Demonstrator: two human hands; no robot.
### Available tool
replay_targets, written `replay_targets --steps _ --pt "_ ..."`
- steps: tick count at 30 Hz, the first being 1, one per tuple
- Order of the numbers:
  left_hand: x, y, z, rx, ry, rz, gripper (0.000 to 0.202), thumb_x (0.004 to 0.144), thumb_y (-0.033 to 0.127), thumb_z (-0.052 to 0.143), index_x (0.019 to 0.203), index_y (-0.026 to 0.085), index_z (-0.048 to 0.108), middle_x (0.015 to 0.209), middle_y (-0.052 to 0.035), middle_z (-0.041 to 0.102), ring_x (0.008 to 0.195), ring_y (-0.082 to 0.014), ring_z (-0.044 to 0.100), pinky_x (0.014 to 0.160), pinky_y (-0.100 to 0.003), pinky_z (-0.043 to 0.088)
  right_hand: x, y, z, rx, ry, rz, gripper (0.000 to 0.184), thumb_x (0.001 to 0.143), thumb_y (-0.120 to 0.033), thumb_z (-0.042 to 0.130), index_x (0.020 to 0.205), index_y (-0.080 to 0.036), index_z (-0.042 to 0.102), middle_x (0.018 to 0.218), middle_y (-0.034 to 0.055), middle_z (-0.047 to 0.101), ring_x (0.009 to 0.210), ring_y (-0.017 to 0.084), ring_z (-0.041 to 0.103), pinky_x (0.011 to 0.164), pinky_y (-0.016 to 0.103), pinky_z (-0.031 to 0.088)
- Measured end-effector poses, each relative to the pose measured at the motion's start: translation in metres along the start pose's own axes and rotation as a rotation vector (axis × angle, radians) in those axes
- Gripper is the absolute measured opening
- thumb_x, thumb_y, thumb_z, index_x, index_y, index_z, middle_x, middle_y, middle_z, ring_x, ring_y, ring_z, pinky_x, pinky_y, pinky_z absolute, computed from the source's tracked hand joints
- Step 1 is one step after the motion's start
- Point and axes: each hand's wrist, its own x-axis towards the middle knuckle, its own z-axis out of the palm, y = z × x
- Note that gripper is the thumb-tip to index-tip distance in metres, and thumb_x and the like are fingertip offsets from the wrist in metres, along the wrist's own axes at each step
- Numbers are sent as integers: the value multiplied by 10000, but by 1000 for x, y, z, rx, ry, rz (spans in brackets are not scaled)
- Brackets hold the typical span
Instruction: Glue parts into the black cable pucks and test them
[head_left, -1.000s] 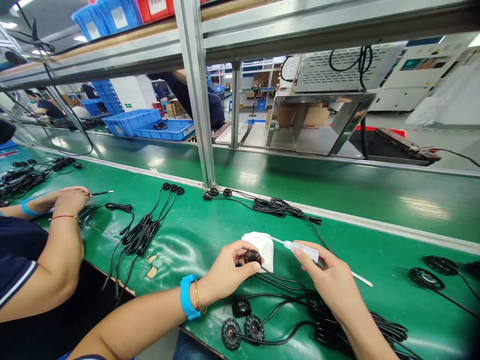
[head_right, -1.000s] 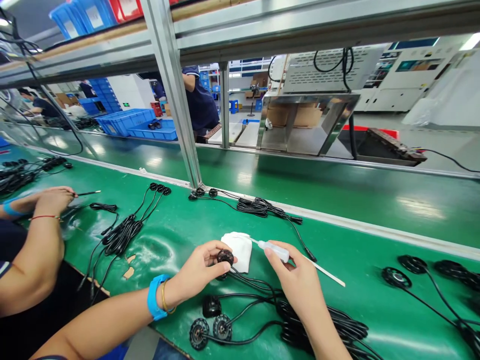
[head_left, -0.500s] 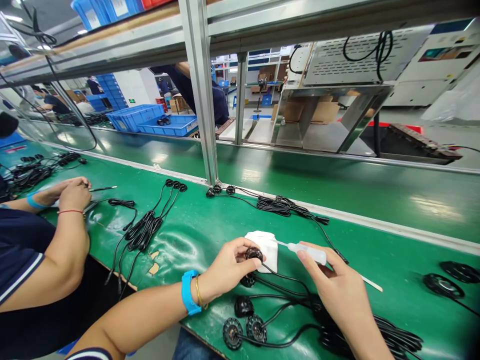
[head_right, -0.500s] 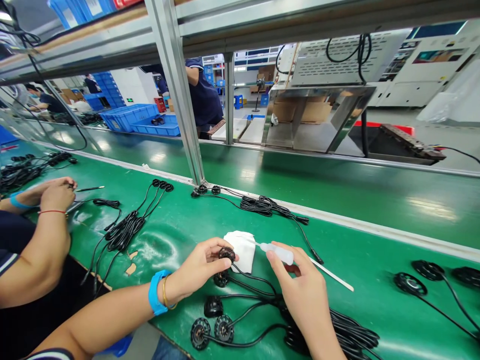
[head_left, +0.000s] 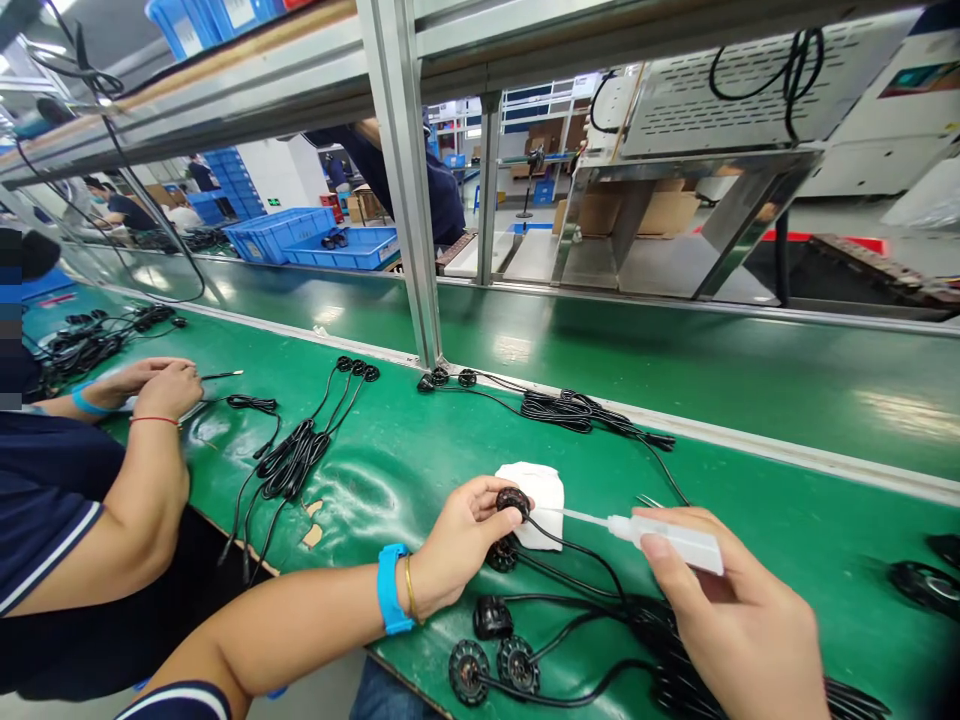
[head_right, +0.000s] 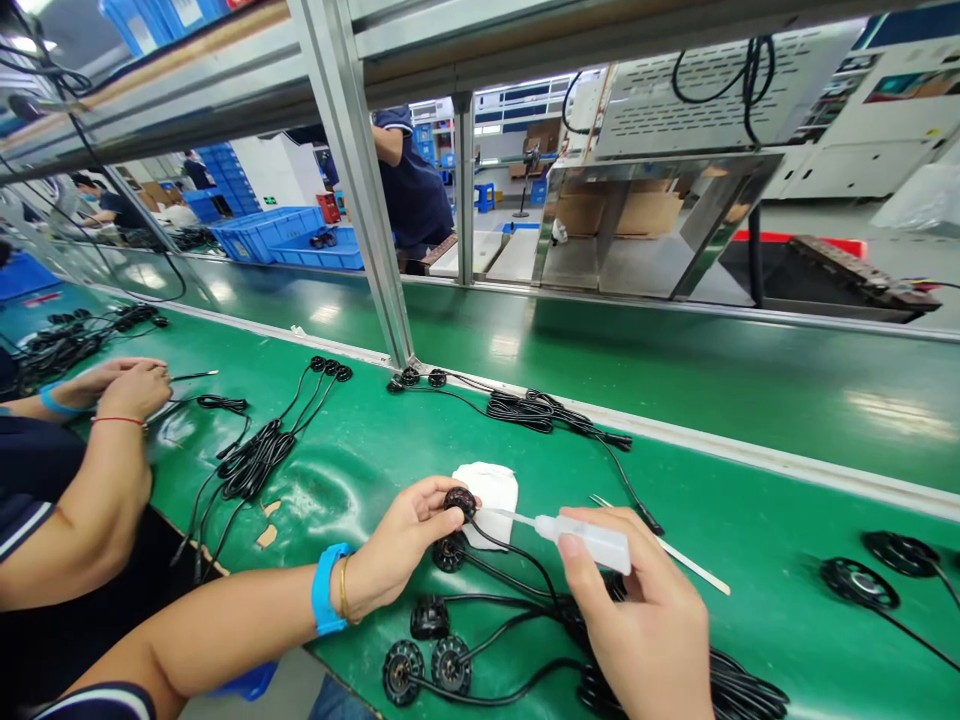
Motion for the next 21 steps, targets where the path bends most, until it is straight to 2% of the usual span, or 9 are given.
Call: replay_targets --steps 3,7,13,18,21 --pt "-1 1 0 -6 -11 -8 435 693 372 857 1010 136 675 1002 -84 715 931 -172 627 888 -296 462 -2 0 3 -25 -29 -141 256 873 -500 625 829 -262 710 862 8 701 711 178 636 760 307 539" --pt "-1 3 1 -5 -22 -10 433 704 373 850 1015 129 673 1004 -93 716 962 -185 628 912 -310 461 -4 3 5 -41 -58 -240 200 914 -441 613 876 -260 690 906 7 681 803 183 643 876 327 501" --pt "-2 5 3 -15 -39 -11 434 706 373 847 1008 120 665 1003 -103 723 960 -185 632 912 -309 467 -7 -1 6 -51 -81 -343 128 927 -355 615 926 -240 672 927 47 652 829 204 625 754 333 474" --pt "-2 4 2 -7 -22 -21 447 689 367 853 1008 121 660 999 -98 718 944 -184 629 898 -309 464 -10 -8 4 -44 -66 -456 89 894 -274 650 963 -223 672 918 50 640 810 196 615 734 327 465" --pt "-2 3 1 1 -13 -20 439 691 365 849 1005 122 663 1001 -95 710 947 -186 626 901 -311 462 -8 -9 -1 -48 -40 -348 107 901 -322 642 917 -228 689 922 44 662 791 188 626 753 322 486"
